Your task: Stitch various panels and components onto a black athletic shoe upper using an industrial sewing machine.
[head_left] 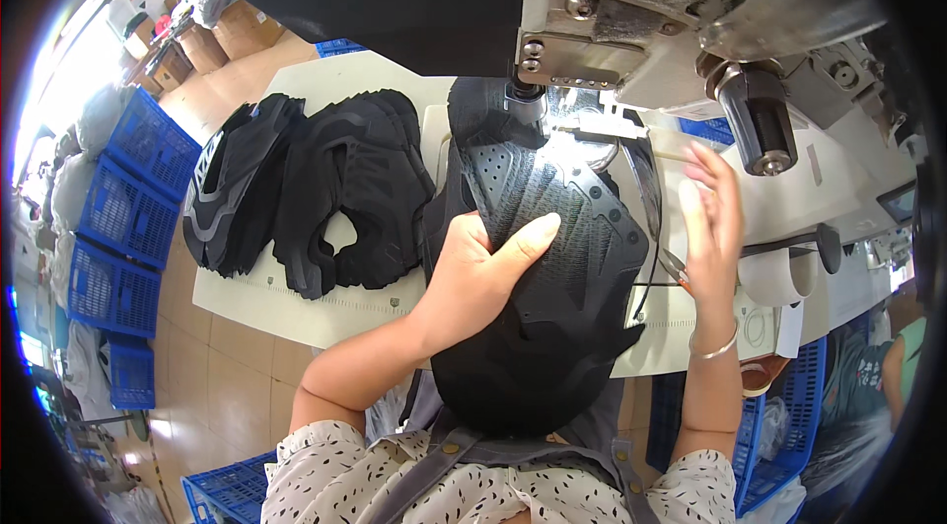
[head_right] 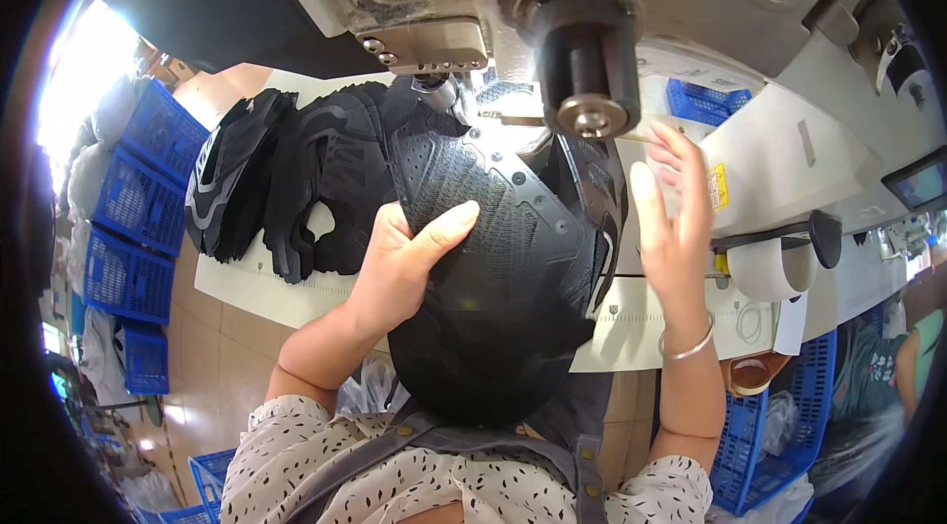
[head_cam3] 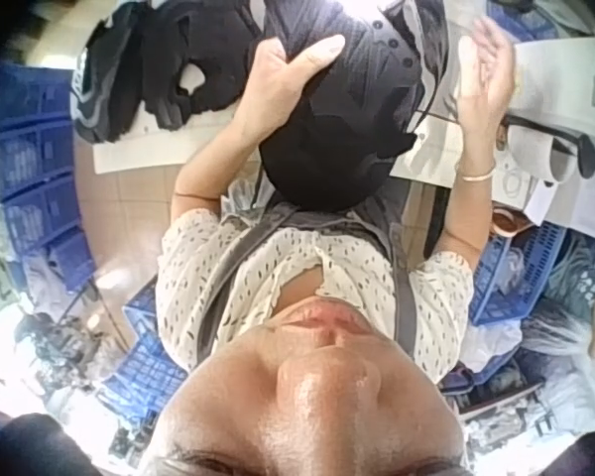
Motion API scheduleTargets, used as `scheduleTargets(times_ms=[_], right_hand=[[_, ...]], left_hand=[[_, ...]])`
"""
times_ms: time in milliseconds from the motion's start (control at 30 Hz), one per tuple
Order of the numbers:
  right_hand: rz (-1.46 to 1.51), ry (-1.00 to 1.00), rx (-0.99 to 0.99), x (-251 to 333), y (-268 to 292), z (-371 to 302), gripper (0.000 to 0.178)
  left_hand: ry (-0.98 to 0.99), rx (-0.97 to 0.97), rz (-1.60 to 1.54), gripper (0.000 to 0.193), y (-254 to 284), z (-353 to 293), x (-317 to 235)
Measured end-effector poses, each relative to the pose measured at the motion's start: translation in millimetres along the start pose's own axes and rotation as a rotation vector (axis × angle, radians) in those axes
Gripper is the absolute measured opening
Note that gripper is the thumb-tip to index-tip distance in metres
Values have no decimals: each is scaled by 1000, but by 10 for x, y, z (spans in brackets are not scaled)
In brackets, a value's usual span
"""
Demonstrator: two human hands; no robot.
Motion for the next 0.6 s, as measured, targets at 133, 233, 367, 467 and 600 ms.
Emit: scheduleTargets(times_ms=[133,233,367,467,600], right_hand=[[552,-552,427,-228,-86,-8,44],[771,-551,439,-147,-114,-87,46],[958,-535,327,61,-46,-156,47],[908,-483,270,206,-9,-211,51],[715,-383,210,248,54,-355,51]], left_hand=[[86,-11,-126,17,113,25,-31],[98,15,-101,18,172,27,-8],[111,23,-36,18,207,40,-47],[137,-8,-79,19,224,25,-78],[171,-112,-169,21,146,-93,-116]])
Point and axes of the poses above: each hand's wrist, its own z-axis towards the middle knuckle, its own y-axis out of the back of the hand, x = y × z, the point moved 1 cm from there along z, towards the middle knuckle, and after that the axes turned 3 degrees about -y, right-handed, at the moved point
